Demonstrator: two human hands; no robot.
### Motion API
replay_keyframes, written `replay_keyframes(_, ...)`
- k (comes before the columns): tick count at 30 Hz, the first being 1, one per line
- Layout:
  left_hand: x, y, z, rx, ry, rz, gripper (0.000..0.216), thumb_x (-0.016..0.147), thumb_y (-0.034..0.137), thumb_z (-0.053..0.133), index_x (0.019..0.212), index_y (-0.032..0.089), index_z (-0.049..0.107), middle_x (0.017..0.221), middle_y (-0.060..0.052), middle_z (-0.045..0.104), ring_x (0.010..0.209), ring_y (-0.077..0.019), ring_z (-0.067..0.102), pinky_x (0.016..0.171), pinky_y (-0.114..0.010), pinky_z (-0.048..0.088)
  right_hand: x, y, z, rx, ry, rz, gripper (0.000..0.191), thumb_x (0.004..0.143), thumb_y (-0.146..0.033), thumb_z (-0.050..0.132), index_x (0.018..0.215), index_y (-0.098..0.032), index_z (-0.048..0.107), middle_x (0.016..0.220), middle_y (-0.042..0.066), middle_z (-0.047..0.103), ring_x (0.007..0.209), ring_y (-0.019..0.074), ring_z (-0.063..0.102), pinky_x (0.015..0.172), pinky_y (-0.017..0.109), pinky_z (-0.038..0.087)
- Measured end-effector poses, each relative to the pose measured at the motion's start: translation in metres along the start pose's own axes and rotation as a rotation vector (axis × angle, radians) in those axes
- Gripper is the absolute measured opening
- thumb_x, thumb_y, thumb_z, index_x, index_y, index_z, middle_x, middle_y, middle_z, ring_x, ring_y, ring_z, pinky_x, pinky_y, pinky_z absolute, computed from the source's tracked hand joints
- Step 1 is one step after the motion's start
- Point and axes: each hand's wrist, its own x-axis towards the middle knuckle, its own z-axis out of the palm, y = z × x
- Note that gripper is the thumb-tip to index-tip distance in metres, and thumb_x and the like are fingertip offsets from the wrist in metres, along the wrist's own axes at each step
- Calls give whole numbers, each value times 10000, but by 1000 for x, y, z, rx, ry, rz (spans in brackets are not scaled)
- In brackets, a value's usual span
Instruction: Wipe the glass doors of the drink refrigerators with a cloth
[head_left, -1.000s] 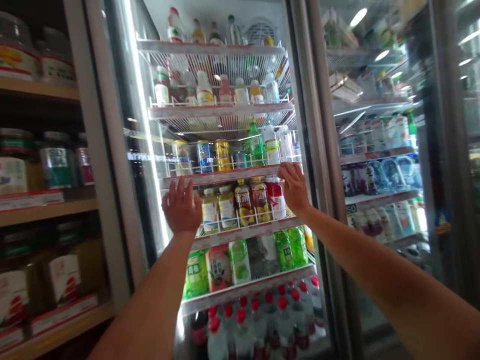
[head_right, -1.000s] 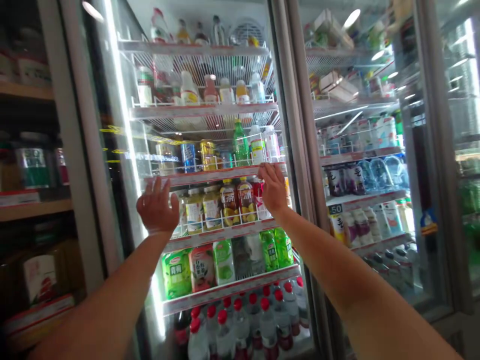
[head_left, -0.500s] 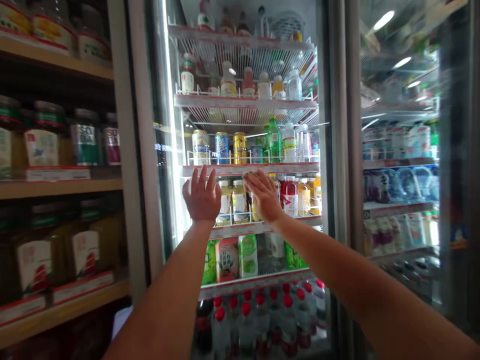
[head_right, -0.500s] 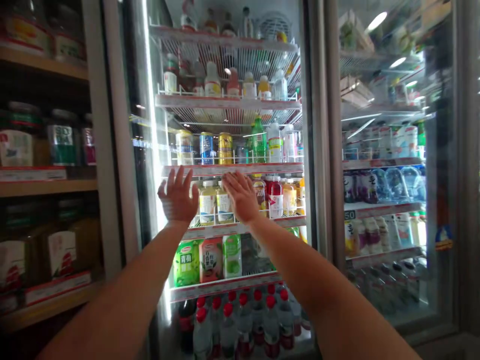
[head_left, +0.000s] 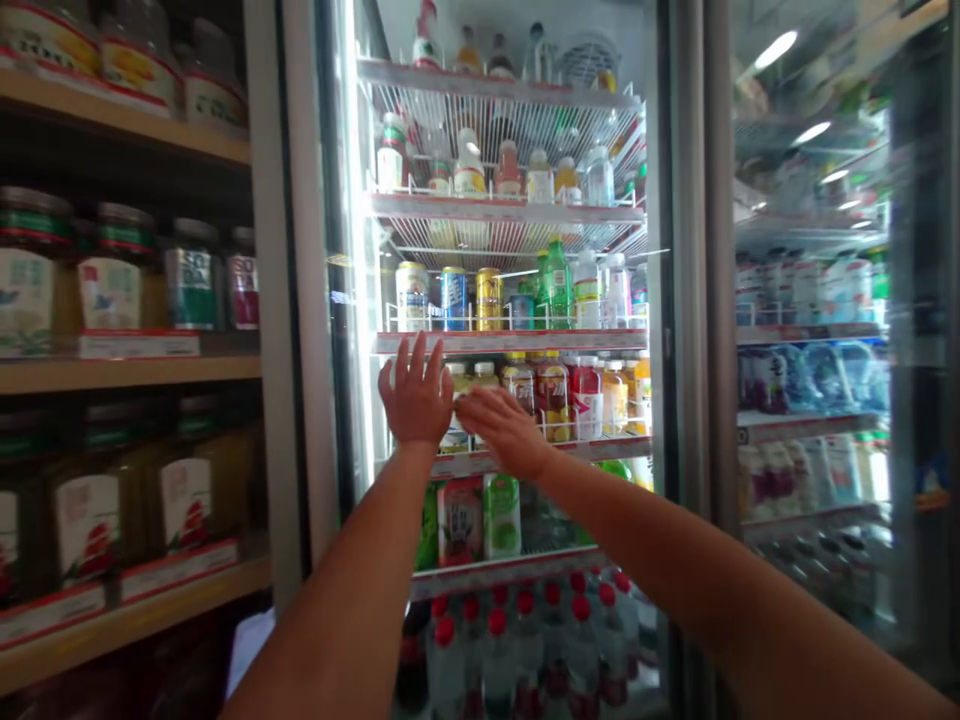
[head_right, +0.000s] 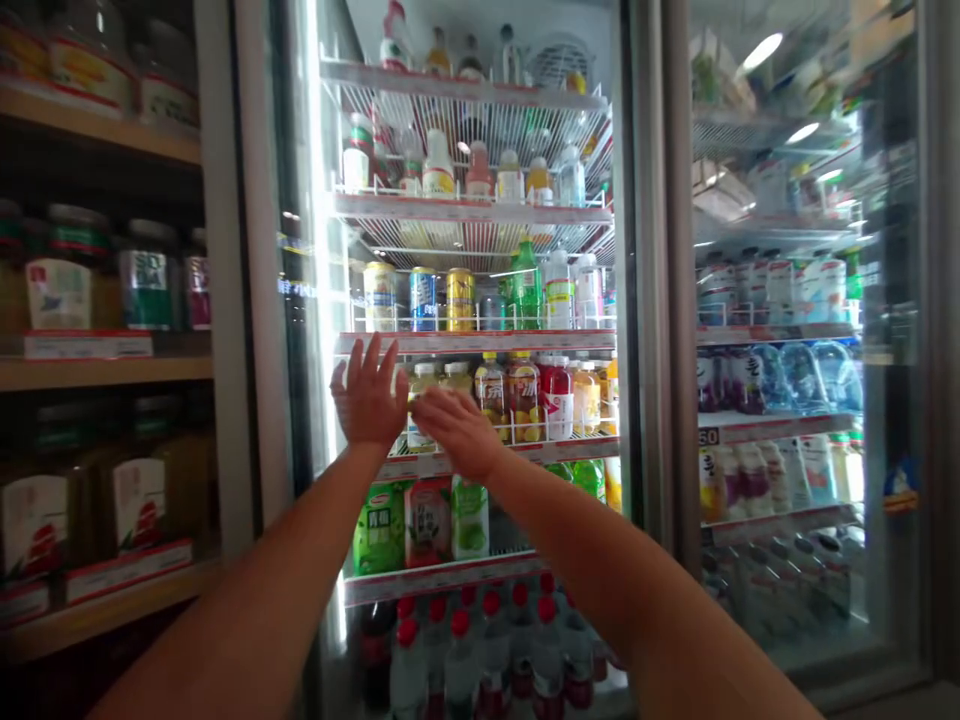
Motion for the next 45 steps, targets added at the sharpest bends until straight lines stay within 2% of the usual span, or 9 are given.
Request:
replay_keyframes(4,0,-1,0,-11,2,2,471,991,320,448,1453,247,502,1557,-72,419,1494,-263,300,1200,-486,161,-11,3,-10,35,-167,-193,454,990,-169,498,1424,-298,530,1488,-14,533,1493,161,307,1234,422,262)
replay_keyframes(10,0,0,0,24,0,19,484,990,326,449,1466,247,486,1560,-72,413,1489,-270,310,1181,-485,186,-8,15,-19,-36,129,203,489,994,-117,429,1452,-267,508,1524,7,490,1528,182,213,1244,468,232)
replay_keyframes(16,0,-1,1,14,12,15,485,988,318,450,1468,257,484,1564,-67,407,1486,-269,316,1177,-481,185,-29,-4,-6,35,-89,-90,504,974,-153,492,1456,-301,494,1523,-21,490,1515,155,250,1241,415,246)
replay_keyframes(24,-3,-4,-2,25,-69,188,565,981,395,447,1515,216,407,1615,-97,303,1521,-271,225,1204,-484,185,26,16,-15,74,294,474,678,941,-79,401,1575,-295,291,1585,-9,394,1538,208,179,1250,477,245)
replay_keyframes(27,-5,-6,-3,-29,-250,439,552,964,448,476,1480,254,466,1590,-65,365,1514,-259,241,1216,-435,203,39,-10,-8,240,299,562,818,901,-84,410,1620,-225,47,1607,43,353,1522,226,239,1223,457,320)
replay_keyframes(30,-6,-5,-4,-47,-286,495,517,971,375,474,1478,277,469,1544,-66,439,1494,-251,294,1199,-420,244,39,-20,-17,373,268,512,872,930,-140,413,1593,-188,-152,1600,88,362,1461,190,379,1163,382,417)
replay_keyframes(39,-20,-2,-8,-10,-205,456,577,951,378,527,1502,233,433,1546,-105,423,1470,-273,347,1194,-437,253,-76,79,-64,-270,137,404,608,1013,-358,477,1574,-324,245,1638,51,282,1532,281,192,1237,605,82)
replay_keyframes(42,-32,4,-13,-25,-233,517,675,936,480,568,1517,188,389,1550,-143,412,1458,-300,366,1187,-465,281,-90,86,-63,-340,74,386,599,1018,-397,458,1573,-304,251,1648,42,257,1541,261,154,1246,579,67)
replay_keyframes(45,-25,16,-14,-64,-228,535,532,973,342,550,1473,200,435,1490,-117,508,1424,-267,426,1147,-448,377,-87,82,-62,-388,33,409,583,1031,-416,416,1576,-293,249,1658,23,227,1549,243,109,1251,560,67)
